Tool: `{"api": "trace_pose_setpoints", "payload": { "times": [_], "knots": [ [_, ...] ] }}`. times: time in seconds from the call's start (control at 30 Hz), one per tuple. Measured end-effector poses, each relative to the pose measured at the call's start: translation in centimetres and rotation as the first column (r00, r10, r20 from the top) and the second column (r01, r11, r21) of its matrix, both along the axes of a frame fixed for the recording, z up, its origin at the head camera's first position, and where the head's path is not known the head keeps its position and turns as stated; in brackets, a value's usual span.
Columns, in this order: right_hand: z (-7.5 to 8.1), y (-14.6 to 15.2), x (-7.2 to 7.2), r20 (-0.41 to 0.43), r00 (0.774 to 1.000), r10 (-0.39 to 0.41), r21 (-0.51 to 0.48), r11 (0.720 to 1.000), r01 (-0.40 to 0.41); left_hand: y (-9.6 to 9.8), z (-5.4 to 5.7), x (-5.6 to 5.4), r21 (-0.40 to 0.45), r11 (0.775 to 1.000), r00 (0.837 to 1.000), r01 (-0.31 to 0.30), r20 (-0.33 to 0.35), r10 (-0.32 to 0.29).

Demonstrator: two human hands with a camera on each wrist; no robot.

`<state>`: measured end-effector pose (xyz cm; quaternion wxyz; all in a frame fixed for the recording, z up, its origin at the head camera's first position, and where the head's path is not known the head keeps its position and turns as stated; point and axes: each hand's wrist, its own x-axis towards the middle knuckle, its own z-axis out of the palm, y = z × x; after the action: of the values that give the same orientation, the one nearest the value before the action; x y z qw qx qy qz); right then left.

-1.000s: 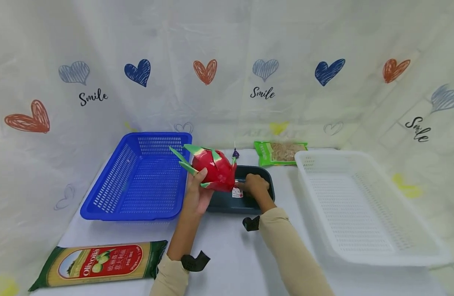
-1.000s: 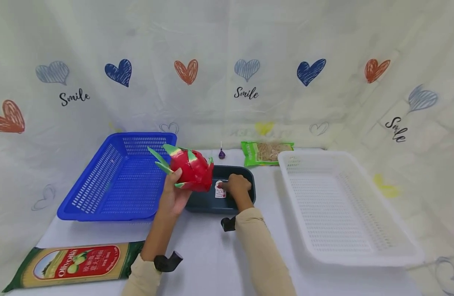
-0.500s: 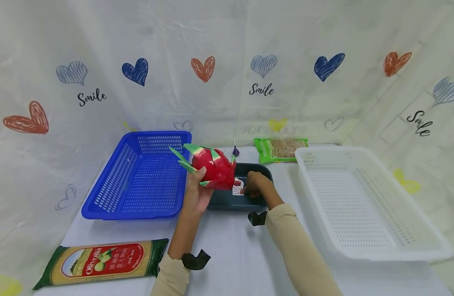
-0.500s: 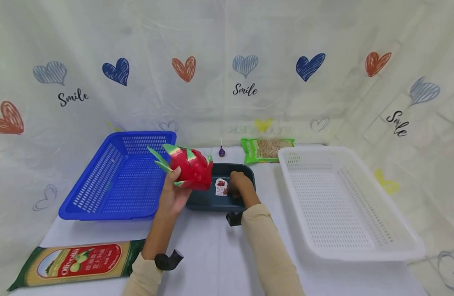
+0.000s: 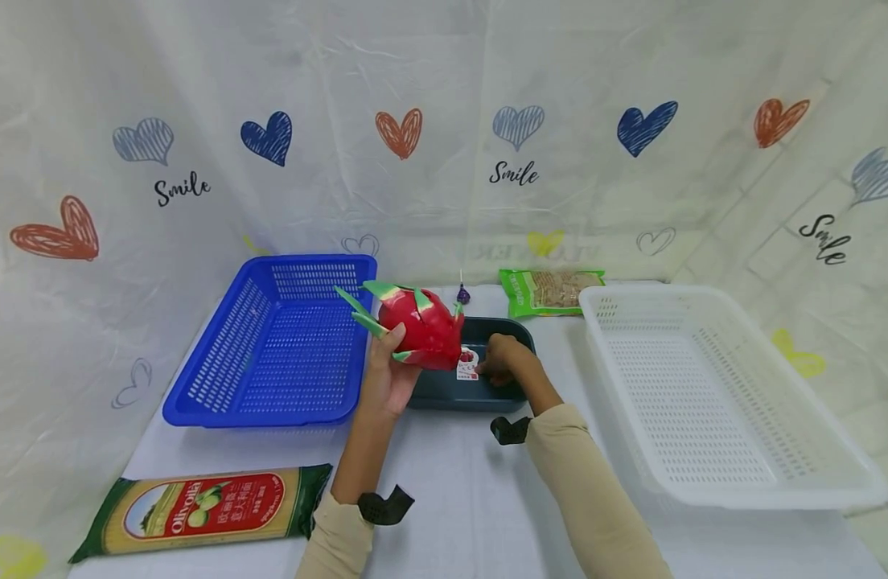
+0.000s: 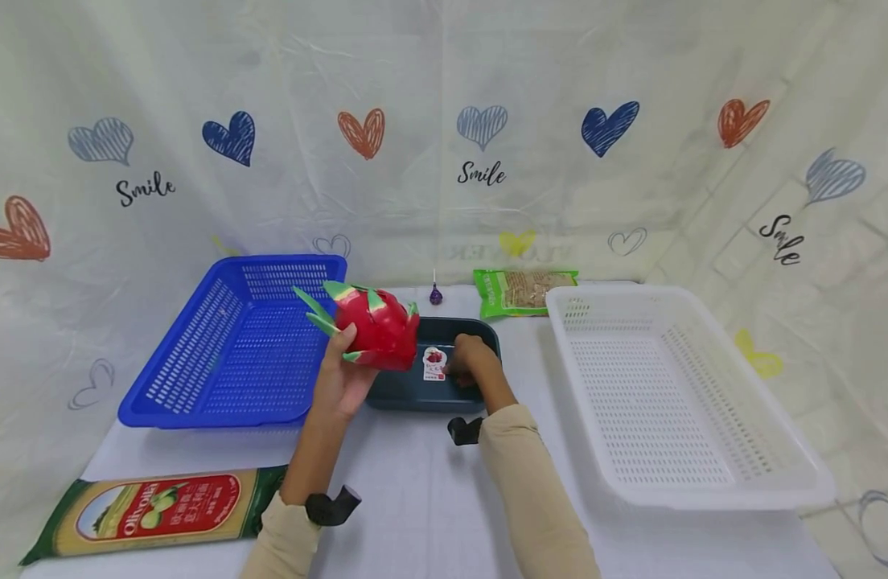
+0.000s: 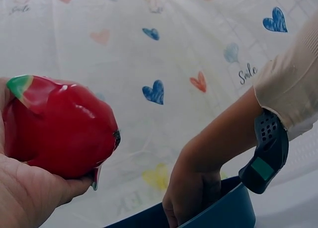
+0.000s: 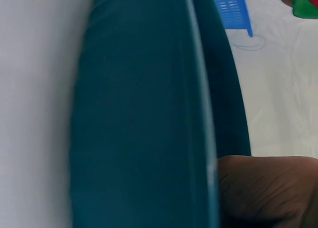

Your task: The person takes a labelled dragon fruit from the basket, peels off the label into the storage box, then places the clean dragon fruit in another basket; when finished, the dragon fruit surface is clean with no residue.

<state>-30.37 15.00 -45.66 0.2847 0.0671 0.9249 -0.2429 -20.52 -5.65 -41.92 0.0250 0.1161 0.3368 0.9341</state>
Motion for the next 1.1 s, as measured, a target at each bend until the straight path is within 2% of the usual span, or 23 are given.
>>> {"api": "trace_pose_setpoints", "payload": {
  "times": [0.17, 0.27, 0.4, 0.53, 0.67, 0.87, 1.0, 1.1],
  "knots": [
    [1.9, 0.4, 1.3, -0.009, 0.997, 0.078, -0.067, 0.995, -0.078, 0.0, -0.1, 0.2, -0.005, 1.0, 1.0, -0.001, 0.018, 0.001],
    [3.6, 1.0, 2.2, -0.043, 0.992, 0.121, -0.164, 0.978, -0.127, 0.1, -0.2, 0.3, -0.01, 1.0, 1.0, -0.003, 0.023, 0.003],
    [5.8, 2.5, 3.0, -0.088, 0.99, 0.112, -0.295, 0.946, -0.133, 0.3, -0.3, 0.3, -0.01, 1.0, 1.0, 0.008, 0.022, -0.008],
    [8.3, 4.2, 3.7, -0.128, 0.987, 0.099, -0.345, 0.928, -0.138, 0.6, -0.4, 0.4, -0.015, 1.0, 0.998, 0.007, 0.057, -0.006],
    [10.8, 6.2, 4.4, -0.209, 0.973, 0.096, -0.332, 0.929, -0.163, 0.6, -0.4, 0.4, -0.023, 1.0, 0.993, -0.01, 0.114, 0.013],
    [13.7, 10.5, 6.6, -0.37, 0.927, 0.065, -0.282, 0.943, -0.179, 0.3, -0.3, 0.3, -0.017, 1.0, 0.99, -0.012, 0.142, 0.015],
    [14.6, 14.2, 8.6, -0.443, 0.896, 0.04, -0.23, 0.961, -0.156, 0.1, -0.5, 0.2, -0.01, 1.0, 0.987, -0.012, 0.158, 0.013],
    [14.7, 18.0, 10.7, -0.474, 0.88, -0.002, -0.14, 0.987, -0.073, 0.2, -0.6, 0.2, -0.005, 1.0, 0.987, 0.016, 0.16, -0.015]
  ]
}}
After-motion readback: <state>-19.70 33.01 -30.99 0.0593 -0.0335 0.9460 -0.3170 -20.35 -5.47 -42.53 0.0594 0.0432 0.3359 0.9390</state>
